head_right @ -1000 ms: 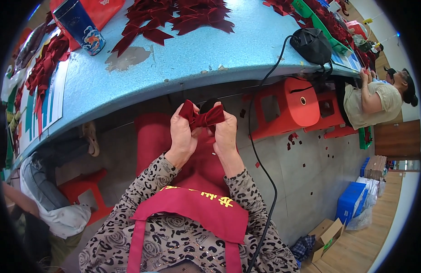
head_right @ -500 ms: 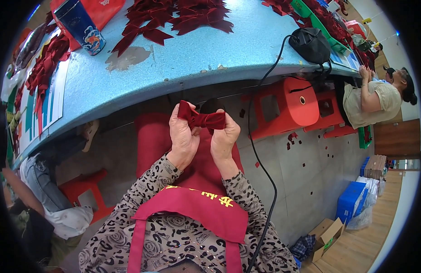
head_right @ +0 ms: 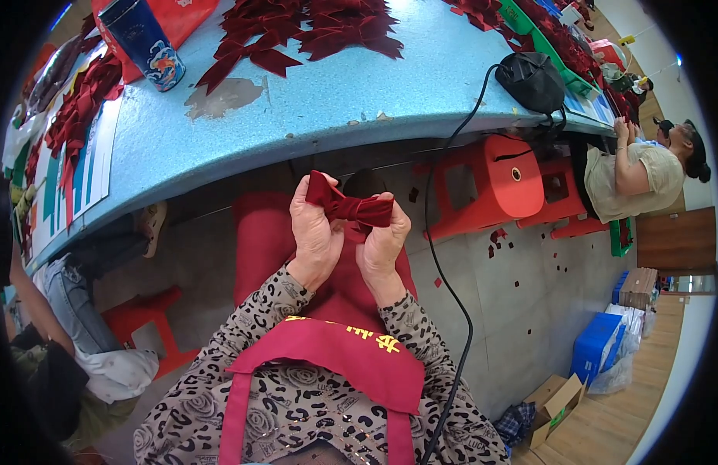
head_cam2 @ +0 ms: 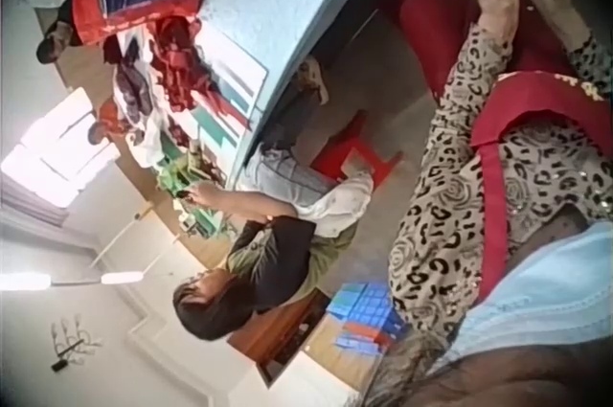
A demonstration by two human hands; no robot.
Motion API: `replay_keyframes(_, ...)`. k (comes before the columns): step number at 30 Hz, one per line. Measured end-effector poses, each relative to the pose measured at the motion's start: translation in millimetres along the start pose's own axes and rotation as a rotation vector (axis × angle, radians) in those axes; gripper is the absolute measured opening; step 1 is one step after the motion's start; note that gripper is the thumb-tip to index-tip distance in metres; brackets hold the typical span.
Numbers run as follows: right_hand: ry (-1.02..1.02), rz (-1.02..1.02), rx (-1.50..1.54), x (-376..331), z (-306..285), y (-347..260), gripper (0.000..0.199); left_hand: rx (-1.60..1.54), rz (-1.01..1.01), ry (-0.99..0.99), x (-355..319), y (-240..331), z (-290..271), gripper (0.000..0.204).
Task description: Assembling red ribbon bows by folding and tying fabric pieces in a factory setting.
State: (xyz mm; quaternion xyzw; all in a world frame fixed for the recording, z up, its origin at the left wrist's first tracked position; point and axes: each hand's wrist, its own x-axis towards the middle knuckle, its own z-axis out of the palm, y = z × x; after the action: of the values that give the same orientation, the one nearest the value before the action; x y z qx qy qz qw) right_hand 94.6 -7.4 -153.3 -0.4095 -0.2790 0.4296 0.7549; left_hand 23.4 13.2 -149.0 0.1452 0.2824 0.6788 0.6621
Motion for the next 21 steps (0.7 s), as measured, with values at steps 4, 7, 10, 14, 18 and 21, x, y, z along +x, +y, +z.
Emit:
replay_keyframes(4,0.063,0.032,0.028,-1,2,2,0.020,-0.001,-0.033,-0.027,2,3,-4,0.012)
replay_keyframes(7,-0.132,0.012,-0.120,6,-7,-7,0.021,-0.045,-0.104,-0.098,0,9,-3,0.012)
replay_keyframes(10,-0.167,0.041,-0.094,11,-11,-20,0.020,-0.135,-0.222,-0.232,-6,16,1,0.009)
replay_keyframes(14,-0.297,0.049,-0.112,23,-23,-39,0.018,-0.061,-0.304,-0.241,-8,16,17,0.014)
replay_keyframes(18,-0.380,0.060,-0.161,32,-39,-51,0.014,-0.023,-0.388,-0.353,-7,4,18,0.008)
replay_keyframes(21,-0.386,0.062,-0.202,33,-44,-58,0.013,0.068,-0.330,-0.394,-10,-4,20,0.005)
